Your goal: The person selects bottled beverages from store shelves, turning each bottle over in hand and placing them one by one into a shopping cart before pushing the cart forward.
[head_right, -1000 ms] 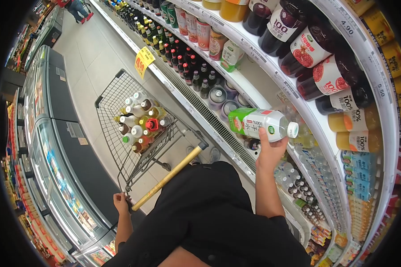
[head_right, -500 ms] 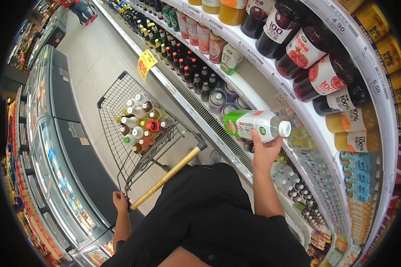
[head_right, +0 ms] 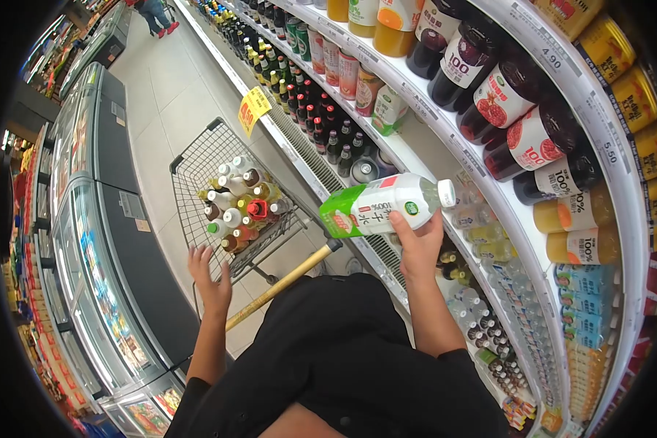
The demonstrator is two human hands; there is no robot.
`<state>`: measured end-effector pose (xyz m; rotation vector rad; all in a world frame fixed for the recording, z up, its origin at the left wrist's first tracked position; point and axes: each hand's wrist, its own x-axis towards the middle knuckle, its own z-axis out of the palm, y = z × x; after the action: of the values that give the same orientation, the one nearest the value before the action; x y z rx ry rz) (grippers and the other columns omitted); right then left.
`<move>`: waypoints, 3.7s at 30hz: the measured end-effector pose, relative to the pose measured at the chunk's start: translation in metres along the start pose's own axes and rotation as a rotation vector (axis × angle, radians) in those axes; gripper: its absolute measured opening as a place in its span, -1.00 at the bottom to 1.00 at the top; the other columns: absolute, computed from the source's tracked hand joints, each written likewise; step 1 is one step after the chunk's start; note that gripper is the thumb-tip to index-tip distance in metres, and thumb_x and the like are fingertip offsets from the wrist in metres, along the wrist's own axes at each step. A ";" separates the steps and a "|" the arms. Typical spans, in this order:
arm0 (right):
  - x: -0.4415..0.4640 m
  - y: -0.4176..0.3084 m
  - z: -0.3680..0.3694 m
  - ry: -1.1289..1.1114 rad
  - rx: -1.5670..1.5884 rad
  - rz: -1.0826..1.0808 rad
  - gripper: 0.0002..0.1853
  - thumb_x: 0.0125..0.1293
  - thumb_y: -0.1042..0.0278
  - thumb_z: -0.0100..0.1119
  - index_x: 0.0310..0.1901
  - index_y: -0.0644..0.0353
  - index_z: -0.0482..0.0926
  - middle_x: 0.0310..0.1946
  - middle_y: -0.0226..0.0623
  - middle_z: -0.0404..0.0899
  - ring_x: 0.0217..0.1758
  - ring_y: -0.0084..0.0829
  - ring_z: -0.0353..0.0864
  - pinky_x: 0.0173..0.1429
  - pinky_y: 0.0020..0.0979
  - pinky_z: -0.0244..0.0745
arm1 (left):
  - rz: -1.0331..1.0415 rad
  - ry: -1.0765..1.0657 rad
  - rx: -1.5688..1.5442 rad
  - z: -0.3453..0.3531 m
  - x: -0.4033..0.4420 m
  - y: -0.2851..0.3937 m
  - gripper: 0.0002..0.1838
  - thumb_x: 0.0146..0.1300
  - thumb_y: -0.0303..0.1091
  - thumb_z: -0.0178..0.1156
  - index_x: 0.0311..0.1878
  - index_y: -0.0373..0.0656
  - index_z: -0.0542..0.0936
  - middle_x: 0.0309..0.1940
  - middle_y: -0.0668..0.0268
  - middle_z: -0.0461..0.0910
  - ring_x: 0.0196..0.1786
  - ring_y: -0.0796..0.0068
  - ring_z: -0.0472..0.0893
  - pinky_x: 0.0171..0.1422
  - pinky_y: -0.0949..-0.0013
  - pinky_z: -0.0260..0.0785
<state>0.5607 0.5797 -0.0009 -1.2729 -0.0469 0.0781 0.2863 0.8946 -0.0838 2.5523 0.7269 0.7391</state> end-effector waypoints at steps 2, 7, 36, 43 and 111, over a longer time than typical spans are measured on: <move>0.001 -0.003 0.011 -0.139 0.024 0.029 -0.29 0.23 0.53 0.55 0.38 0.26 0.41 0.23 -0.21 0.60 0.29 -0.35 0.62 0.42 -0.25 0.49 | 0.092 -0.093 -0.200 0.009 0.033 0.055 -0.38 0.21 -0.45 0.45 0.36 -0.18 0.52 0.40 0.01 0.47 0.60 -0.21 0.24 0.65 -0.15 0.08; -0.002 -0.022 0.044 -0.520 -0.233 -0.050 -0.10 0.12 0.42 0.67 0.46 0.32 0.35 0.30 -0.17 0.57 0.36 -0.32 0.60 0.44 -0.22 0.51 | 0.299 -0.335 -0.590 0.006 0.095 0.147 0.00 0.05 -0.20 0.65 0.54 -0.19 0.36 0.50 0.04 0.41 0.65 -0.10 0.23 0.69 -0.09 0.05; 0.026 0.002 0.155 -0.785 -0.132 0.103 -0.06 0.35 0.25 0.51 0.61 0.37 0.16 0.39 -0.01 0.50 0.37 -0.36 0.56 0.42 -0.31 0.48 | -0.537 -0.436 -1.451 0.032 0.110 0.166 -0.35 0.72 0.17 -0.26 0.50 -0.21 0.28 0.16 0.19 0.57 0.14 0.45 0.62 0.24 0.29 0.53; 0.026 -0.016 0.155 -0.836 -0.090 0.118 -0.12 0.37 0.42 0.47 0.60 0.44 0.17 0.42 -0.02 0.47 0.39 -0.39 0.55 0.44 -0.32 0.46 | -0.451 -0.446 -1.453 0.032 0.109 0.142 -0.35 0.67 0.20 -0.10 0.47 -0.19 0.30 0.23 0.17 0.53 0.27 0.43 0.55 0.37 0.19 0.46; 0.035 0.010 0.161 -0.640 0.010 0.292 -0.38 0.31 0.24 0.55 0.29 0.32 0.51 0.04 -0.20 0.71 0.07 -0.46 0.71 0.15 -0.33 0.65 | 0.003 -0.231 -0.657 0.041 0.088 0.157 0.20 0.22 0.01 0.56 0.60 -0.48 0.00 0.43 -0.23 0.33 0.49 -0.10 0.42 0.55 0.05 0.30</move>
<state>0.5823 0.7384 0.0367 -1.1945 -0.4095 0.7343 0.4321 0.8123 -0.0062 1.9880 0.3281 0.5518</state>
